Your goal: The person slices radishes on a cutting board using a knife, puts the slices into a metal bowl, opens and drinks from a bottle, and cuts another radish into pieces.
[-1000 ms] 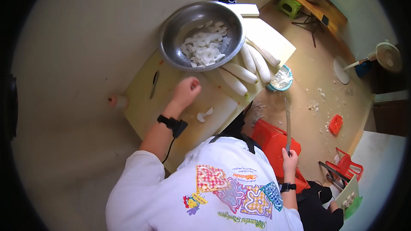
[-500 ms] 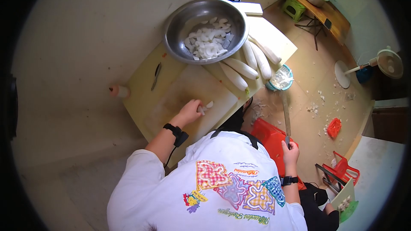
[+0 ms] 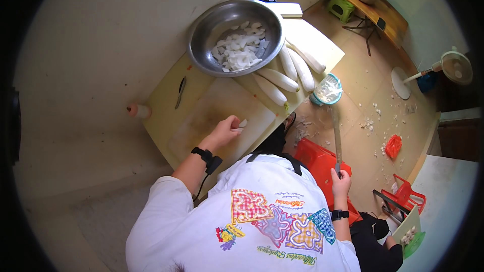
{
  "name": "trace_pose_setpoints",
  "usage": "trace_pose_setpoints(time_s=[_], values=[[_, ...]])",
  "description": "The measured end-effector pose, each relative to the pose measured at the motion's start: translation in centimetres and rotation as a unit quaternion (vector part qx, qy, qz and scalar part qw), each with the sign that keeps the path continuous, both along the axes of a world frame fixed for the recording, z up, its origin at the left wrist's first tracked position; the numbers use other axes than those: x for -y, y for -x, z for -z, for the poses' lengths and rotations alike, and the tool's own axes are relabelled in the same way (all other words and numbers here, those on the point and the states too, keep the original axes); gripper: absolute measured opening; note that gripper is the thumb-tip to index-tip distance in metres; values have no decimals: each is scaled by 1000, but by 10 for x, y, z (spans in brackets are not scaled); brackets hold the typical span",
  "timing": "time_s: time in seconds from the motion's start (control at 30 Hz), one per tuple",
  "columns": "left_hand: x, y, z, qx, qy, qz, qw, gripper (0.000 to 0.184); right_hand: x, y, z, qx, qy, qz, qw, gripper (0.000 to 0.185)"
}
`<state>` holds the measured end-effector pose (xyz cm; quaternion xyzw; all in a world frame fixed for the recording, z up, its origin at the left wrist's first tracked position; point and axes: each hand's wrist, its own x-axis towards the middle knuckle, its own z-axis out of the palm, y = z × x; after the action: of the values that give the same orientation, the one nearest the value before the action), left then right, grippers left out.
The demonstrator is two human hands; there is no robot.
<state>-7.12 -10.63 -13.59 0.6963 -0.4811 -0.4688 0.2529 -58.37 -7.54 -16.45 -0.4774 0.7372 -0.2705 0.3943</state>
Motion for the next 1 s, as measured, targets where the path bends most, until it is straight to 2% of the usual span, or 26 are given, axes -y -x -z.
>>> trace_pose_setpoints(time_s=[0.1, 0.17, 0.23, 0.4, 0.53, 0.6, 0.63, 0.7, 0.77, 0.87, 0.93, 0.97, 1.0], values=[[15, 6, -9, 31, -29, 6, 999, 39, 3, -3, -6, -4, 10, -1, 1000, 27], [19, 6, 8, 48, -19, 17, 999, 39, 4, -3, -11, 28, -38, 17, 999, 27], [21, 7, 22, 64, -9, 28, 998, 39, 3, -1, -5, 26, -37, 15, 999, 27], [21, 14, 25, 168, 14, 55, 984, 25, 1, -6, -11, 12, -4, 7, 1000, 27], [29, 17, 13, 161, 36, 84, 983, 22, 2, -2, -15, 3, -14, 1, 1000, 28], [41, 19, -8, 83, 22, 42, 995, 21, 3, 2, -11, 2, -25, 4, 1000, 29], [51, 18, -20, 84, 23, 43, 995, 21, 3, 2, -8, 9, -21, 10, 1000, 28], [83, 10, -45, -25, 137, -32, 990, 21, 5, 4, -3, 18, -16, 19, 1000, 28], [121, -2, -72, -72, 236, -101, 964, 24, 4, 6, 0, 11, 0, 11, 1000, 28], [178, -40, -82, -64, 268, -147, 950, 33, 6, 0, -14, -13, -2, 5, 1000, 29], [197, -50, -82, 196, 334, -205, 899, 38, 4, 1, -19, -20, -15, 10, 1000, 30], [198, -45, -77, 194, 335, -200, 900, 38, 3, 3, -20, -27, -26, 12, 999, 32], [196, -37, -68, 295, 378, -173, 861, 38, 2, 5, -20, -28, -25, 19, 999, 32]])
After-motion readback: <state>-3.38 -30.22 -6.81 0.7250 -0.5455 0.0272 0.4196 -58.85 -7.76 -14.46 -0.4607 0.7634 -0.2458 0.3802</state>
